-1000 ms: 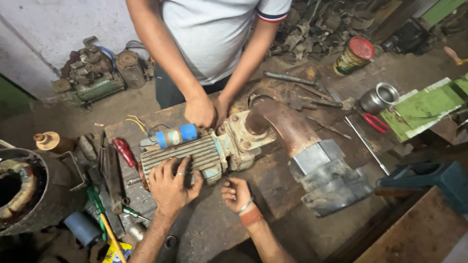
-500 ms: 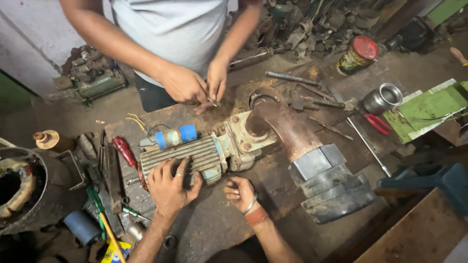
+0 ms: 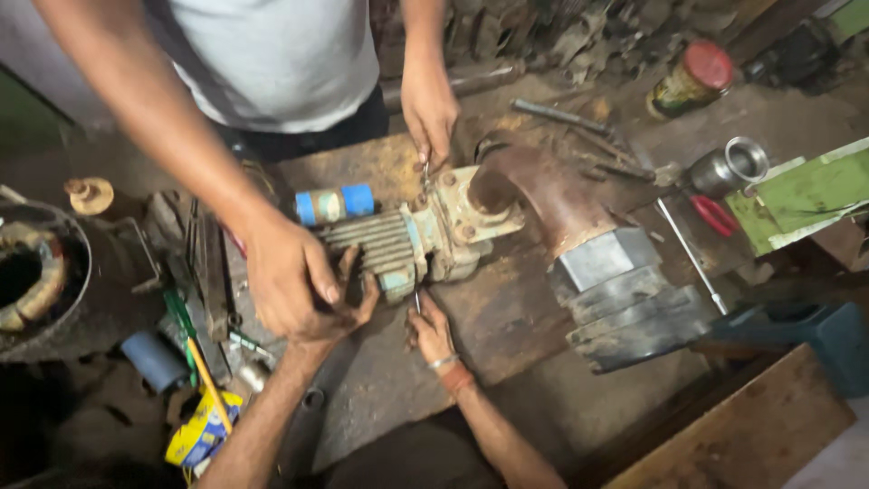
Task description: The person uses a wrench to loosen and remove bolts from the coupling between an electric motor and a pump assembly. Another person assists by holding the pump and using a second wrench. The motor is separated from the pump and set aside on the workbench.
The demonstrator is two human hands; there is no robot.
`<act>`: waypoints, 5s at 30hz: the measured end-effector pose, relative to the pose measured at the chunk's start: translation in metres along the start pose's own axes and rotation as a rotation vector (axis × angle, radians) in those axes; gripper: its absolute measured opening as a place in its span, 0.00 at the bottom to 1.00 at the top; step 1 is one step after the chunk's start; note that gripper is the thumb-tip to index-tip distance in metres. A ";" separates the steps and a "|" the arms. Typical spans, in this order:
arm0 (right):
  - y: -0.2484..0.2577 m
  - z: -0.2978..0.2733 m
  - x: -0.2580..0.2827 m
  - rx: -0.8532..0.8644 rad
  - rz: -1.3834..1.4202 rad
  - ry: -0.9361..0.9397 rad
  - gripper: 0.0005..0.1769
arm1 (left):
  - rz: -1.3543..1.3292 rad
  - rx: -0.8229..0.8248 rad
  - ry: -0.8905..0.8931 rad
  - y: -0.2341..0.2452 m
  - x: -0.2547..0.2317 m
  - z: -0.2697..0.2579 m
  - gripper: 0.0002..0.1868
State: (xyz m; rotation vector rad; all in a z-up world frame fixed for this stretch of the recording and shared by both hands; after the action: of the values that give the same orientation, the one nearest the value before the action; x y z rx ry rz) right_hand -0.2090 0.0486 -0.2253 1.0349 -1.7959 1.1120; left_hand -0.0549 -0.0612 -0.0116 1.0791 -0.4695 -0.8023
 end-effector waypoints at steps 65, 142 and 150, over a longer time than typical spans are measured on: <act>-0.005 0.012 0.075 -0.274 -1.111 0.299 0.07 | -0.444 -0.192 0.057 0.055 0.008 0.008 0.25; 0.005 -0.004 0.018 -0.014 0.419 -0.310 0.07 | -0.240 -0.153 0.163 0.069 0.010 0.013 0.24; -0.016 0.001 -0.007 0.194 1.159 -0.059 0.11 | -0.269 -0.103 0.232 0.067 0.014 0.020 0.23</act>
State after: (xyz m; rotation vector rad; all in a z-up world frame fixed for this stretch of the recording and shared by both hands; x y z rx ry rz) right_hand -0.1921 0.0449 -0.2274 -0.0009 -2.4097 1.9380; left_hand -0.0362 -0.0677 0.0570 1.1370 -0.0862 -0.9133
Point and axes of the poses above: each hand's wrist, its own z-axis towards the middle knuckle, its own y-axis out of the back of the hand, x = y × z, the point moved 10 cm from there along z, towards the middle knuckle, and after that the axes turned 13 degrees about x, right-handed, at the moved point
